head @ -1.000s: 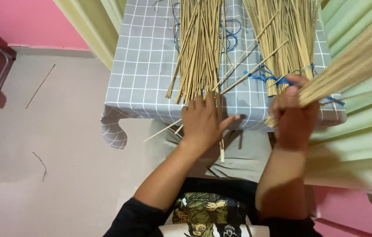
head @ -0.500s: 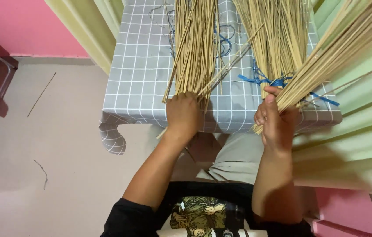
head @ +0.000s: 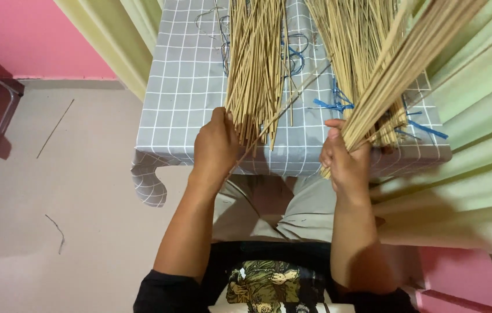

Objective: Gathering and aligning thin wooden sticks into a bundle and tying them together with plastic string.

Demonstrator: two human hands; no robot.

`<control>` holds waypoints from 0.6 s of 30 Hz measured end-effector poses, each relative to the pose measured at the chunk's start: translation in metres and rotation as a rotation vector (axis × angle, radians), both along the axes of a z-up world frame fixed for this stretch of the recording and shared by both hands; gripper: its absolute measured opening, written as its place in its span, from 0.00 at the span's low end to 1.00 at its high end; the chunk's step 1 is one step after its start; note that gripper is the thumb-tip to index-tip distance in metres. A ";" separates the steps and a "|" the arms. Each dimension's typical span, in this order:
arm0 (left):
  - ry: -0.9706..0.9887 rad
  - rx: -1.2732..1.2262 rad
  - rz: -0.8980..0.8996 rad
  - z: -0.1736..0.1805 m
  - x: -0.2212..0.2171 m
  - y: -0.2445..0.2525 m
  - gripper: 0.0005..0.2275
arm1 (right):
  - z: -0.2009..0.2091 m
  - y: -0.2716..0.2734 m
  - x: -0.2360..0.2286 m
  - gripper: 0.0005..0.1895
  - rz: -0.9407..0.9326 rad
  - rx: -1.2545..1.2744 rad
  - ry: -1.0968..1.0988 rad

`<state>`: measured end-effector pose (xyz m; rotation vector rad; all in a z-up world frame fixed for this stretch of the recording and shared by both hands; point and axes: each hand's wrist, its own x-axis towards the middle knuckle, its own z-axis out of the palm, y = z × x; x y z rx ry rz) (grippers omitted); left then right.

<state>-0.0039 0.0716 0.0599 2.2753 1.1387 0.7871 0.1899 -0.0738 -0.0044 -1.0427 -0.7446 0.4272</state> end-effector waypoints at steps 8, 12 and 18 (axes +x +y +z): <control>0.042 0.531 -0.149 -0.035 -0.008 -0.050 0.18 | -0.002 0.033 -0.035 0.21 0.084 0.065 0.013; 0.078 0.694 -0.137 -0.051 -0.005 -0.064 0.20 | 0.012 0.041 -0.054 0.09 0.051 0.166 0.143; 0.101 0.752 -0.115 -0.059 -0.006 -0.068 0.19 | 0.010 0.039 -0.030 0.15 0.100 0.131 0.181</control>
